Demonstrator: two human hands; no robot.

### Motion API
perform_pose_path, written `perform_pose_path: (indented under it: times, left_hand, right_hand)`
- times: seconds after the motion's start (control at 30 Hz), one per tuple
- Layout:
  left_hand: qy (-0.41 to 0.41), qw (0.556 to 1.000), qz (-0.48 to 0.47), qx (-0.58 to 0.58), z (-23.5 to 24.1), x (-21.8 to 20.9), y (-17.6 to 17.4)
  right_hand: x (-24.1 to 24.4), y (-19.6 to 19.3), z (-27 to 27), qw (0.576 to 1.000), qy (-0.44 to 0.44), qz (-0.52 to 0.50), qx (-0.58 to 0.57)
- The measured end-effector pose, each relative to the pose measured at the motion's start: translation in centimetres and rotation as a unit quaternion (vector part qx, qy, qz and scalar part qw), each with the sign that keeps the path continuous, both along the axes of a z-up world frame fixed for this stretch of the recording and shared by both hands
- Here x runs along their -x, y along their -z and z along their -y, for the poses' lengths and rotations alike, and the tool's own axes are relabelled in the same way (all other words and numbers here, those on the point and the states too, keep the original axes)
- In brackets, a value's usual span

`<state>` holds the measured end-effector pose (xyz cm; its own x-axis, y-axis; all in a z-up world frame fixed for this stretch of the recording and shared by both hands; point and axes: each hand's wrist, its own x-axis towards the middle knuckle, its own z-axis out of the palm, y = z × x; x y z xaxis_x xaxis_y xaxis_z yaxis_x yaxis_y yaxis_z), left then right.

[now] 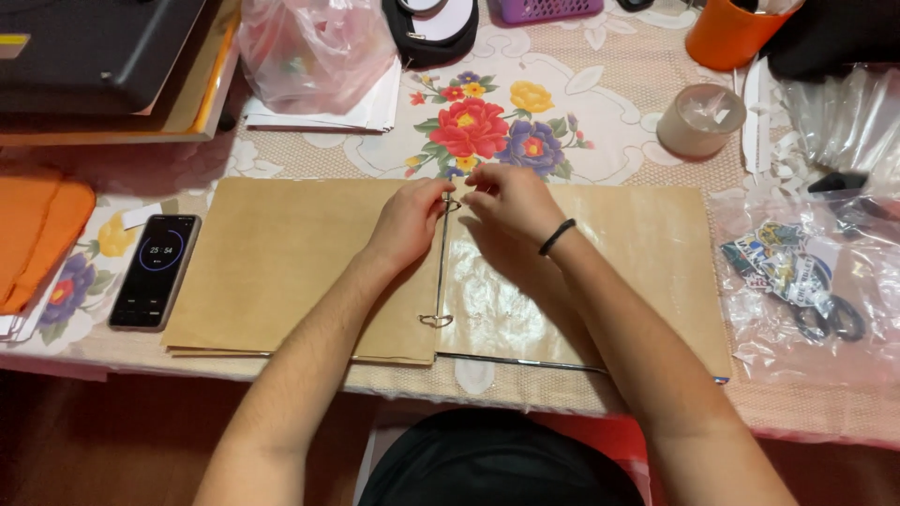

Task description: Reviewing a sticker collection and organizing pages into a binder.

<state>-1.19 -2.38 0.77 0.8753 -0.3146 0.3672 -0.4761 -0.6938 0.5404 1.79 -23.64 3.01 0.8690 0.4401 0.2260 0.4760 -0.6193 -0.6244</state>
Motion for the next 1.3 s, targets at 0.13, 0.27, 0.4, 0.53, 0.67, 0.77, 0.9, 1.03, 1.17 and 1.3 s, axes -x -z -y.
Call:
perform_pose_path:
  times: [0.13, 0.27, 0.4, 0.53, 0.67, 0.77, 0.9, 1.03, 1.17, 1.3]
  left_hand:
    - [0.008, 0.999, 0.034, 0.018, 0.7, -1.7, 0.2]
    - [0.041, 0.996, 0.047, 0.065, 2.7, -1.2, -3.6]
    - [0.025, 0.999, -0.010, -0.038, -0.1, 3.9, -7.2]
    - [-0.260, 0.929, -0.056, -0.258, -10.3, 10.2, -7.0]
    - [-0.455, 0.807, -0.186, -0.326, -18.0, 15.3, -3.9]
    - [-0.496, 0.788, -0.218, -0.294, -20.7, 17.2, -2.1]
    - [-0.484, 0.809, -0.242, -0.229, -20.5, 17.3, -2.8]
    - [-0.491, 0.823, -0.215, -0.187, -20.0, 17.1, -3.3]
    - [-0.501, 0.828, -0.161, -0.192, -21.9, 17.2, -0.8]
    - [-0.525, 0.821, -0.057, -0.216, -21.2, 17.5, -0.1]
  right_hand:
    - [2.3, -5.9, 2.6, 0.998, -0.012, -0.040, -0.047]
    - [7.0, -9.4, 4.4, 0.990, -0.004, -0.103, -0.092]
    - [12.2, -8.6, 6.1, 0.987, -0.061, -0.092, 0.113]
    - [16.4, -6.7, 8.6, 0.959, -0.110, -0.067, 0.254]
    - [18.4, -3.8, 10.8, 0.975, -0.145, 0.009, 0.167]
    - [18.9, -3.6, 10.3, 0.974, -0.168, 0.025, 0.150]
    - [19.3, -4.5, 9.2, 0.975, -0.159, 0.080, 0.133]
    - [19.7, -5.4, 9.4, 0.977, -0.141, 0.078, 0.138]
    - [19.7, -5.6, 10.1, 0.978, -0.127, 0.090, 0.140]
    - [19.7, -5.5, 10.4, 0.978, -0.104, 0.120, 0.136]
